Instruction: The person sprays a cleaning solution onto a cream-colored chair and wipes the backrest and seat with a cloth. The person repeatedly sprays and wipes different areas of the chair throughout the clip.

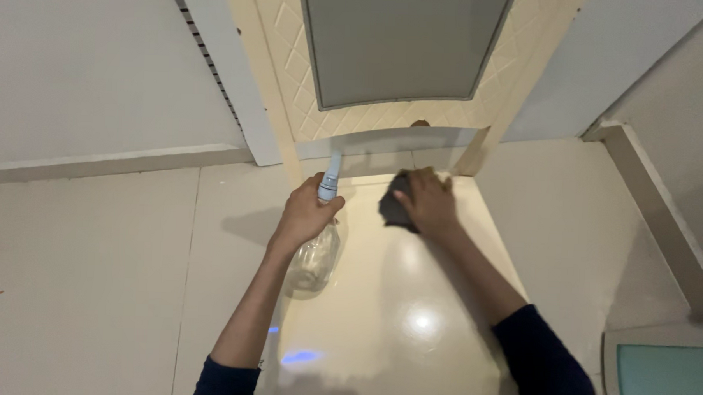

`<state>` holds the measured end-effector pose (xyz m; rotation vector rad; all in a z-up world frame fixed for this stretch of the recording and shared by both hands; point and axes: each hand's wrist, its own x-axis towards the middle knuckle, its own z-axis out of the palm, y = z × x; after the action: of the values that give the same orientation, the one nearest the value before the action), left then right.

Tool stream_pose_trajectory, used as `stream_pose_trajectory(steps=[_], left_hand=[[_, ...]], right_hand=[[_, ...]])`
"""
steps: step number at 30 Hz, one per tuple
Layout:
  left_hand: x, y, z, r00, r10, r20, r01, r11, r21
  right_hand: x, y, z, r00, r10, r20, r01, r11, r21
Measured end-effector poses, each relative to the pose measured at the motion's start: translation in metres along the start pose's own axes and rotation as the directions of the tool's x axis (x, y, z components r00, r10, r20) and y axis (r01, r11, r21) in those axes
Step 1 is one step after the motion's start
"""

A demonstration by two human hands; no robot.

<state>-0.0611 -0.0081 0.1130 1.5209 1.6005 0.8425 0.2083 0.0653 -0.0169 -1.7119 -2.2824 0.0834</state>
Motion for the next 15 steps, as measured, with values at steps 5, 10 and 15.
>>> stream_pose_trajectory(steps=[5,10,15], left_hand=[[0.001,0.002,0.005,1.0,0.024,0.008,-0.024,0.996,0.091],[0.001,-0.002,0.007,0.997,0.073,0.005,-0.073,0.989,0.126],[-0.004,0.0,0.008,0.997,0.082,0.014,-0.083,0.993,0.086]], right_hand=[[-0.008,0.051,-0.007,0.994,0.102,-0.03,-0.105,0.982,-0.157],[-0.019,0.051,-0.002,0.995,0.097,-0.029,-0.101,0.983,-0.152],[-0.062,0.032,-0.014,0.998,0.005,-0.058,-0.011,0.996,-0.094]])
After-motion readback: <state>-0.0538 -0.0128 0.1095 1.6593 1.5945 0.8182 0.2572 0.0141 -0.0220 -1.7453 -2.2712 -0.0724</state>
